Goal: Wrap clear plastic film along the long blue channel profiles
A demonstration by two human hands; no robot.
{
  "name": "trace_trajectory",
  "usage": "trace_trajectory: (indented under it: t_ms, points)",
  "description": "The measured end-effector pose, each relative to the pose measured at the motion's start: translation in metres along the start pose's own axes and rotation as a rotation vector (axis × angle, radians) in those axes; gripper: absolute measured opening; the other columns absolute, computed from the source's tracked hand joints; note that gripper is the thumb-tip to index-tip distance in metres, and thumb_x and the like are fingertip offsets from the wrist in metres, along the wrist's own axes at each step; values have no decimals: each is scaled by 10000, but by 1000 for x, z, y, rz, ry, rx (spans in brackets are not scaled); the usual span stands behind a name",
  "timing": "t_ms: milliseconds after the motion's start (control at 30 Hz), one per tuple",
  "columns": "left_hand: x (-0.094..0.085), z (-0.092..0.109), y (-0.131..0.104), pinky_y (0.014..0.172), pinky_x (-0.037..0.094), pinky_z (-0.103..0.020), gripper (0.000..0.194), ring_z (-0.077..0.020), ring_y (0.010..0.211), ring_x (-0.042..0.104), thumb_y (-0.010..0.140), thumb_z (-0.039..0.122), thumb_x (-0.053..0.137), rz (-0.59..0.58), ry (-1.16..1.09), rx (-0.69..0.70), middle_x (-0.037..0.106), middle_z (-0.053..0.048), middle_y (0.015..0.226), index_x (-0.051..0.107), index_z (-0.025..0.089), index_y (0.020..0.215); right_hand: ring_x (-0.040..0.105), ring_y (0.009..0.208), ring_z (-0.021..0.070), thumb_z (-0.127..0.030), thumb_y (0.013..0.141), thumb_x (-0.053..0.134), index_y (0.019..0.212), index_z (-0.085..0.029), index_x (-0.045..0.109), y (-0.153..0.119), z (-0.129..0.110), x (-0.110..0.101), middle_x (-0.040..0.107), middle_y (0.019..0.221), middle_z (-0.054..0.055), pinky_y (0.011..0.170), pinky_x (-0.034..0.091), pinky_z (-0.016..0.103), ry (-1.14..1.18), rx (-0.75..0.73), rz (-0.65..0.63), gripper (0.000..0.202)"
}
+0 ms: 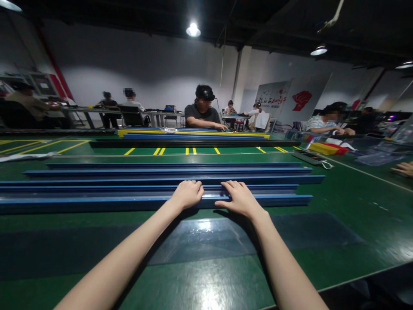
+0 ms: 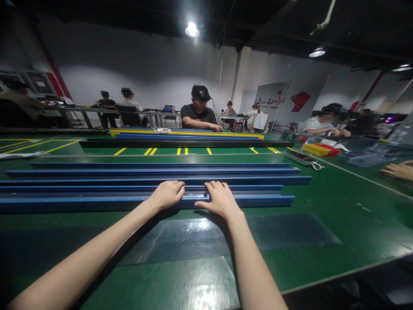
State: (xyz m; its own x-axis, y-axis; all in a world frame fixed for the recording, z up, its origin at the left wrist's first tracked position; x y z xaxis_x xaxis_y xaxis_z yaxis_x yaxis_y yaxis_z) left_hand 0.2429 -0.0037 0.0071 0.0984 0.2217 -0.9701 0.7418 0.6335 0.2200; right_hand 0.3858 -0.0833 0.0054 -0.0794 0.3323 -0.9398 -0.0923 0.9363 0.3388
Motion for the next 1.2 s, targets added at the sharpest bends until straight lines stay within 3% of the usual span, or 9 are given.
trace_trajectory:
  t_ms: [300, 800, 967, 1200]
  points:
    - [3, -46, -17, 792, 423, -277, 371, -185, 926, 579, 835, 278, 250, -9, -25, -59, 633, -50, 1011, 573, 198, 999, 469, 1022, 241, -655, 704, 411, 1175, -161, 477, -1, 10, 1, 539, 1132, 106, 861, 308, 364, 5, 40, 19, 686]
    - [4, -131, -50, 746, 427, -254, 409, -186, 928, 580, 793, 348, 237, -64, -25, -238, 633, -25, 1016, 545, 225, 1031, 462, 1058, 238, -680, 674, 421, 1163, -171, 495, -9, 40, 1, 546, 1142, 101, 896, 277, 363, -10, 170, 35, 710]
    - [4, -133, -56, 794, 423, -292, 457, -211, 985, 555, 803, 375, 200, -72, -39, -285, 594, -48, 1099, 524, 200, 1074, 470, 1044, 245, -710, 649, 411, 1149, -173, 505, -9, 48, 6, 560, 1112, 108, 893, 276, 367, -37, 200, 36, 739]
    - [6, -127, -54, 865, 394, -315, 494, -216, 1028, 525, 812, 424, 200, -53, -65, -227, 566, -71, 1133, 524, 163, 1078, 463, 1045, 245, -702, 668, 397, 1141, -152, 501, -8, 46, 7, 553, 1115, 117, 891, 273, 366, -71, 201, 15, 733]
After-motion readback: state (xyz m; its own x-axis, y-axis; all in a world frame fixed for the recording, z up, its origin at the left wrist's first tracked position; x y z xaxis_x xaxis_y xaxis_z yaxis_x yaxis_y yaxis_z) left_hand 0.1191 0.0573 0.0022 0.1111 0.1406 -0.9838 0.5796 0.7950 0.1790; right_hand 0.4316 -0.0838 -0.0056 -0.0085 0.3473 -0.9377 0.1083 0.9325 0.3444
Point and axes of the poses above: each hand's wrist, its own y-axis towards the middle knuckle, its own x-axis out of the palm, z = x × y, the point moved 4 cm from there along y, towards the middle knuckle
